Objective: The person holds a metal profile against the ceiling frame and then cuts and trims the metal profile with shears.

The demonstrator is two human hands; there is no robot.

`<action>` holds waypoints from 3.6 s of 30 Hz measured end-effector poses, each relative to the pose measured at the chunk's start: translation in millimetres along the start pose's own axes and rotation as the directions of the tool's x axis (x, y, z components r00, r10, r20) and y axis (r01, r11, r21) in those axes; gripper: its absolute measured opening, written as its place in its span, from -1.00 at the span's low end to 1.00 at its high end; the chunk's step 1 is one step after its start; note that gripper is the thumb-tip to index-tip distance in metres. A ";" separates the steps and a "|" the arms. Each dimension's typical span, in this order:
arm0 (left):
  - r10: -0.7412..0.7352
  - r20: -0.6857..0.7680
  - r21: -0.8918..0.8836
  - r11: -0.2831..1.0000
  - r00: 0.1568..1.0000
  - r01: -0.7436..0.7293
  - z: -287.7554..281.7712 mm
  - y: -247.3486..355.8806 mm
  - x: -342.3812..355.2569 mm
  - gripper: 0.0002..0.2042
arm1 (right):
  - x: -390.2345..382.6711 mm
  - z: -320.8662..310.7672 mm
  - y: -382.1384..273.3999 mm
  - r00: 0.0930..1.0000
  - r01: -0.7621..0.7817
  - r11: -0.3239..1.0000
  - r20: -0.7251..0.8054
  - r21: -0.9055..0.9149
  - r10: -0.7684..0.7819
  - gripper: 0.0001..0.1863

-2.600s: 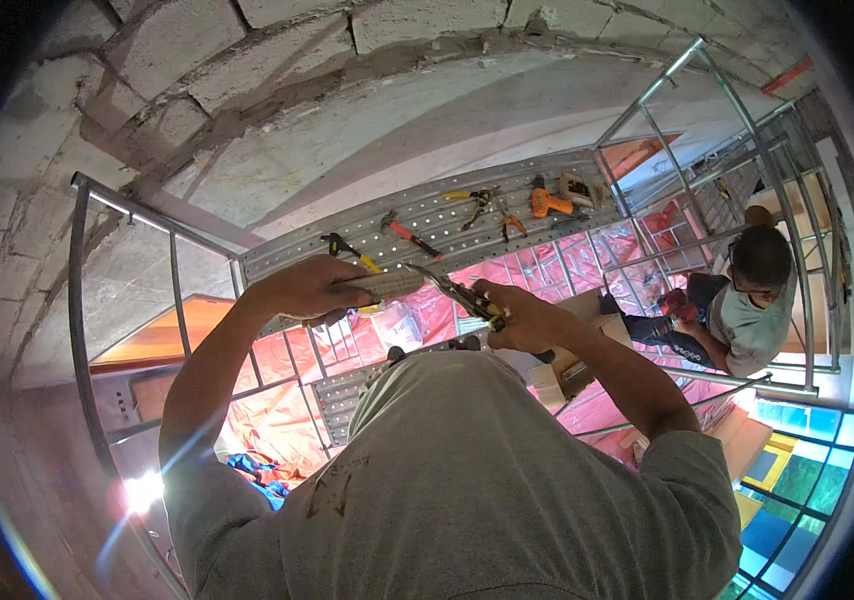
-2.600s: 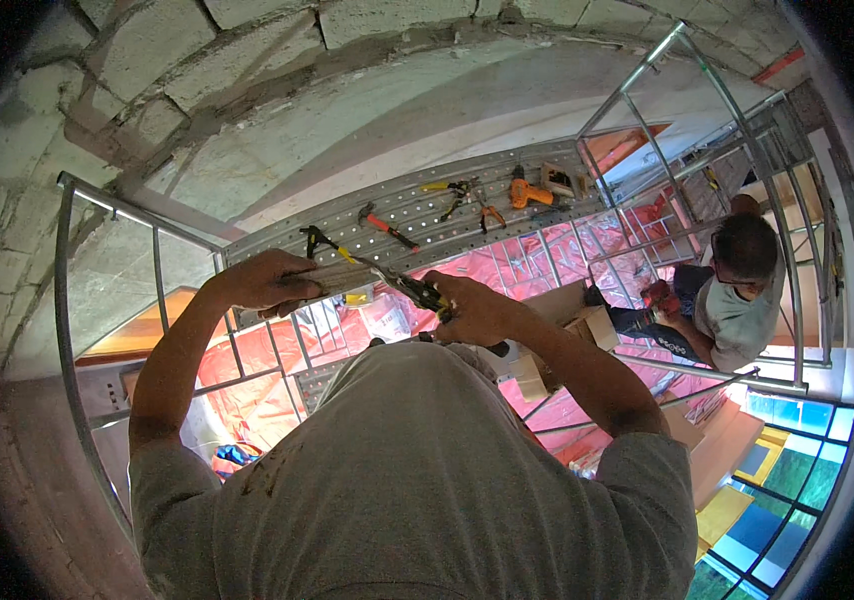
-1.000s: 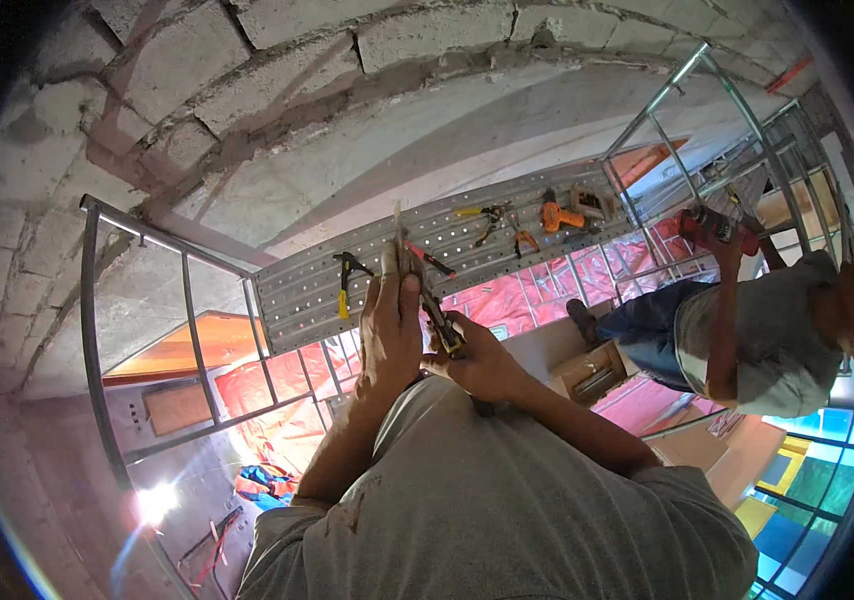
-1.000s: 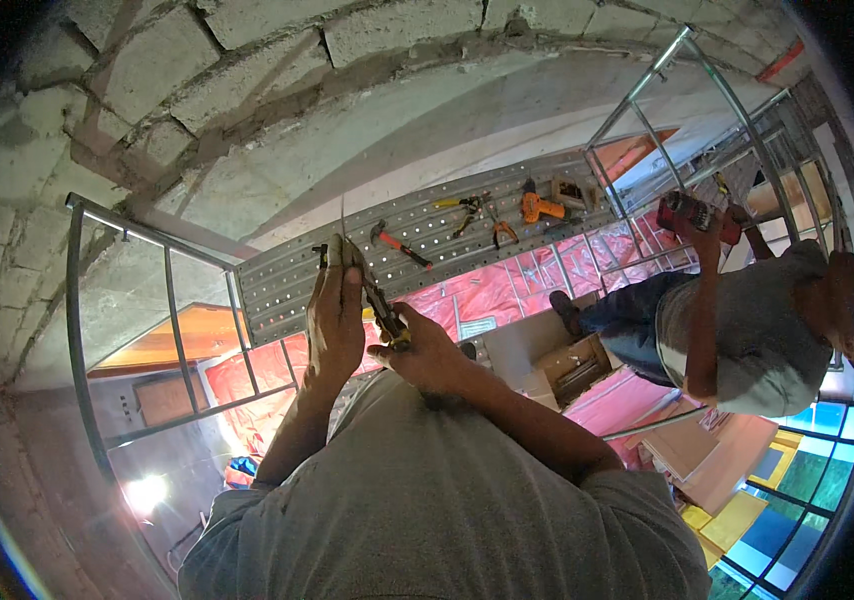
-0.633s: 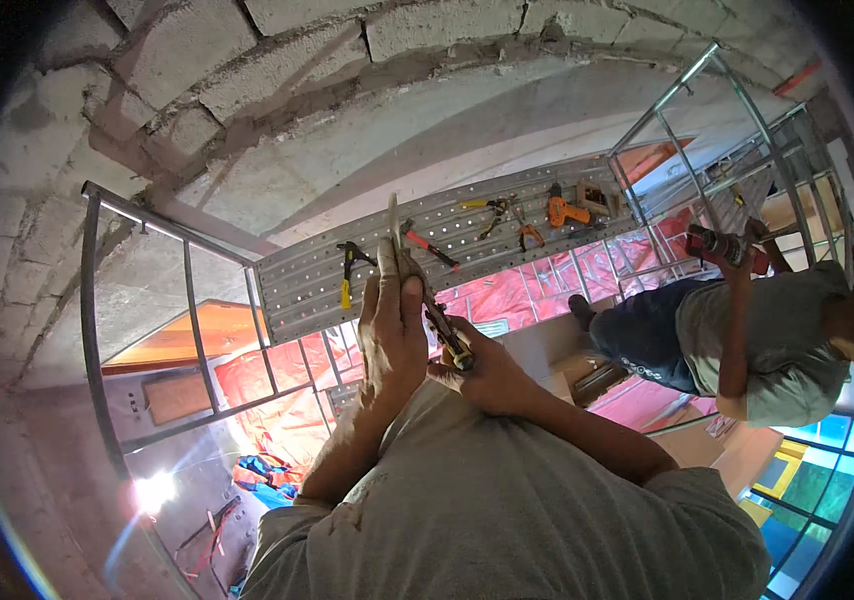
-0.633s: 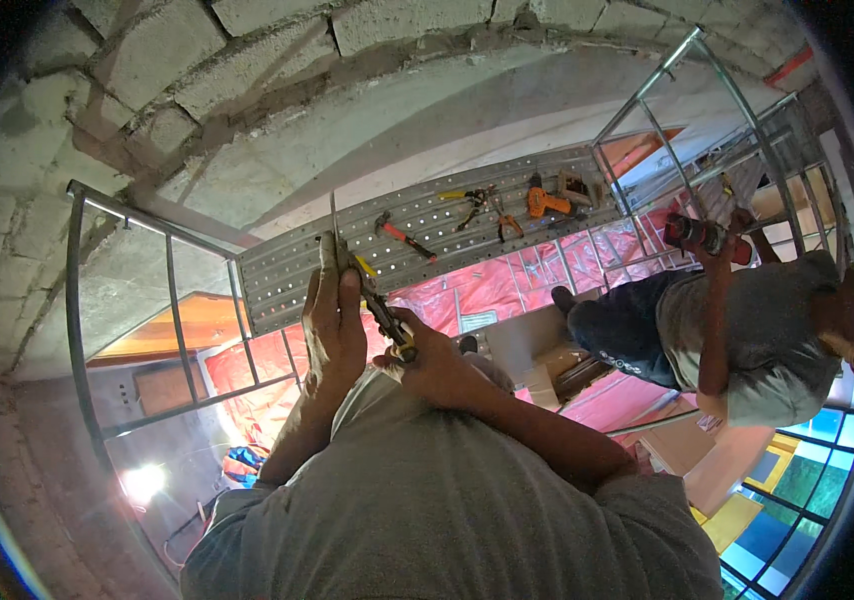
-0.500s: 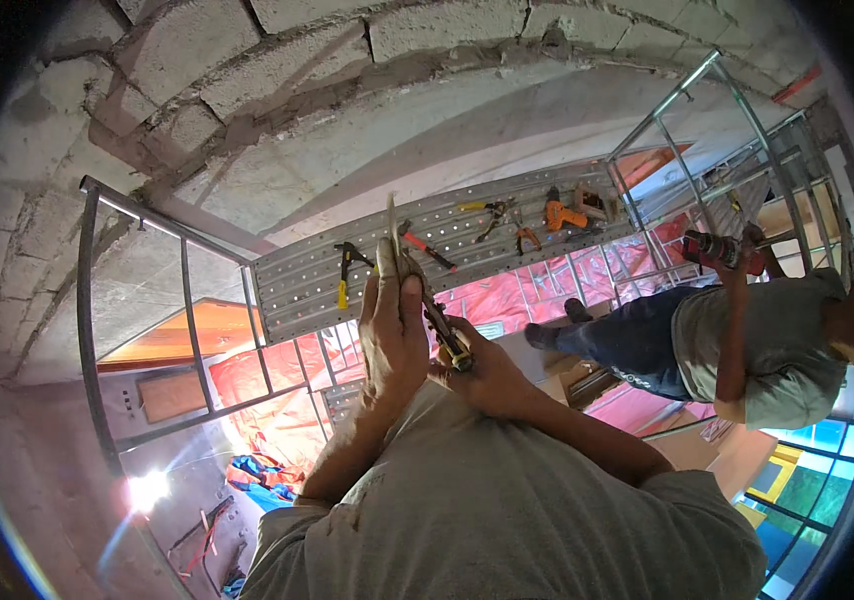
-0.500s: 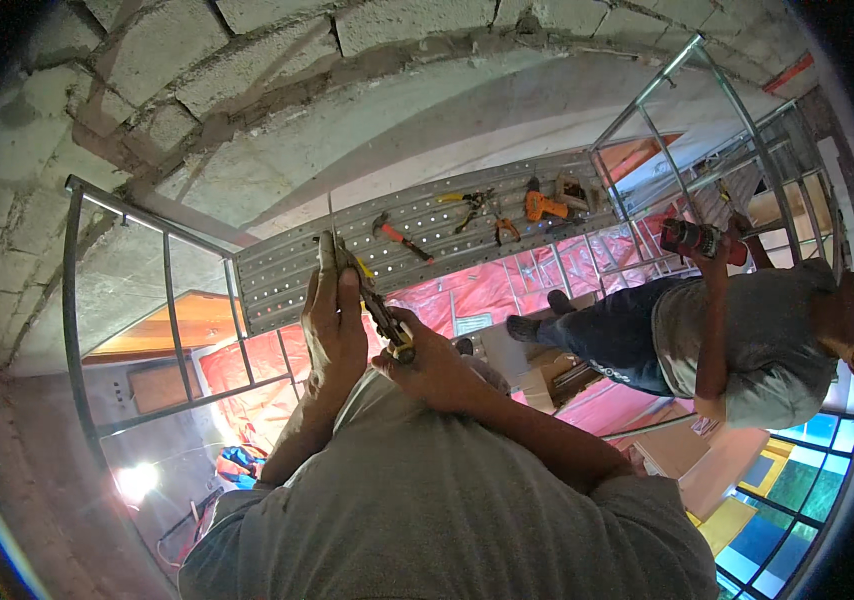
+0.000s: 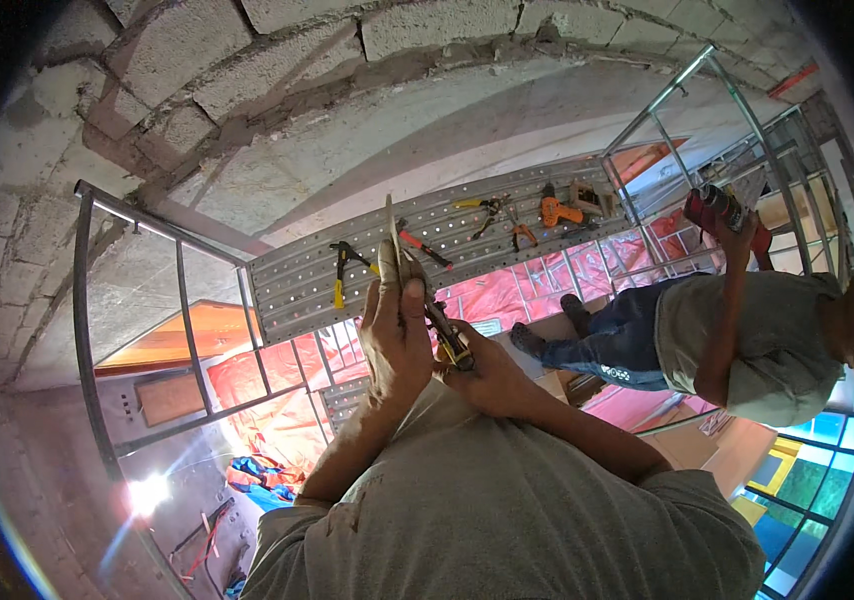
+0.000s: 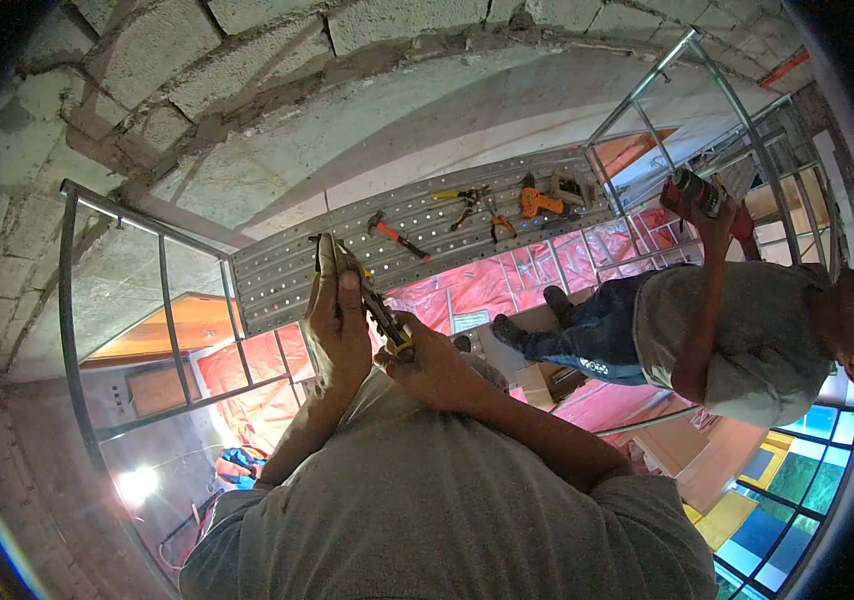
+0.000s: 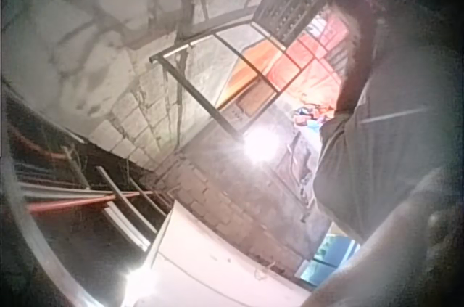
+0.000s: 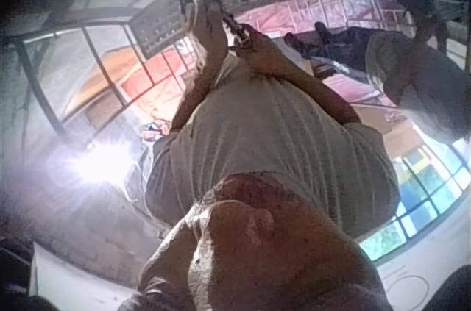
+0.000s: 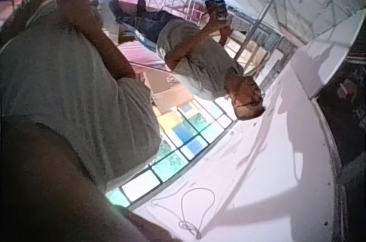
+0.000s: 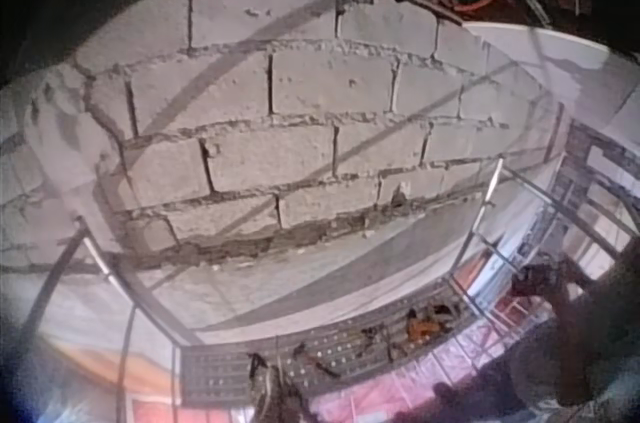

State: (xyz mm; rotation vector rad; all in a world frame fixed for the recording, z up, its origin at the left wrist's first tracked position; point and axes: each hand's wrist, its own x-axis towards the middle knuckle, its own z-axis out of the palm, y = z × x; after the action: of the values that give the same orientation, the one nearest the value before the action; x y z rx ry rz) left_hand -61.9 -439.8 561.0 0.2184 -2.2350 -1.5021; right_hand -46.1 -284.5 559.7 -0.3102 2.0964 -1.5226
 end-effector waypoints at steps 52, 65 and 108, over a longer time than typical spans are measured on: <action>-0.123 0.064 -0.285 0.949 0.990 0.136 -44.7 -38.6 65.2 -0.66 | 93.9 -3.0 -12.0 0.991 0.075 0.969 0.122 -0.235 -0.047 -0.19; -0.057 0.056 -0.168 0.984 0.997 0.066 -44.6 -52.6 60.6 -0.65 | 109.1 12.3 9.6 0.997 0.028 0.954 0.080 -0.297 -0.004 -0.54; -0.339 0.369 -0.725 0.477 0.866 0.496 -54.9 -146.0 84.1 -0.65 | 57.4 14.9 87.9 0.900 -0.425 0.897 0.166 0.120 0.404 -0.60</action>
State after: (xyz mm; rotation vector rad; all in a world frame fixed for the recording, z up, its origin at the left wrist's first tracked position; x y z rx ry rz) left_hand -128.9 -574.9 467.9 0.3698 -1.3855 -2.7523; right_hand -75.6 -293.9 458.3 0.0882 1.7813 -1.3486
